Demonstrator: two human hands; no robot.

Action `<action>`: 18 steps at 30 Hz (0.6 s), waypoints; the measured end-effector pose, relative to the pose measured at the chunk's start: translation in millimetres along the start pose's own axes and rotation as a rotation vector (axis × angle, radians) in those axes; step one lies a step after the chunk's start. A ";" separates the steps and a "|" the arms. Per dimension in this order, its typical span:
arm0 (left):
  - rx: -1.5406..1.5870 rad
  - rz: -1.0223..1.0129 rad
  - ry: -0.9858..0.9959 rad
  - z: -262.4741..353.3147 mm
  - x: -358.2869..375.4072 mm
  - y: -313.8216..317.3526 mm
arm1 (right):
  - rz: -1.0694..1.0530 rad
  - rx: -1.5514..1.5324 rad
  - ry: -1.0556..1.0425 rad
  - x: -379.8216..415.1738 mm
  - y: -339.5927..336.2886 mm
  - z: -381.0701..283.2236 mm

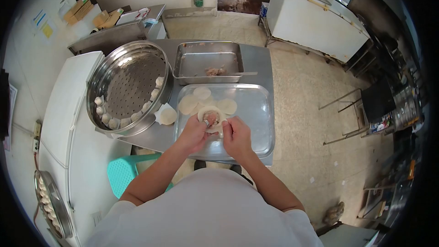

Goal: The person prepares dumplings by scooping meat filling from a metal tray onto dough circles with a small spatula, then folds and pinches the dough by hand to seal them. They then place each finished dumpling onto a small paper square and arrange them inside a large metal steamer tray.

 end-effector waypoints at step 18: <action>-0.259 -0.060 -0.081 -8.1 25.1 2.9 | -0.152 -0.010 0.004 18.1 -14.5 -15.8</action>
Point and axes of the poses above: each hand's wrist, its own x-axis away from the middle knuckle, its own y-axis out of the palm, z = x × y, the point moved 5 cm from there along -x, towards the middle knuckle, and after that the axes turned 8 degrees about -x, right-handed, at the moved point
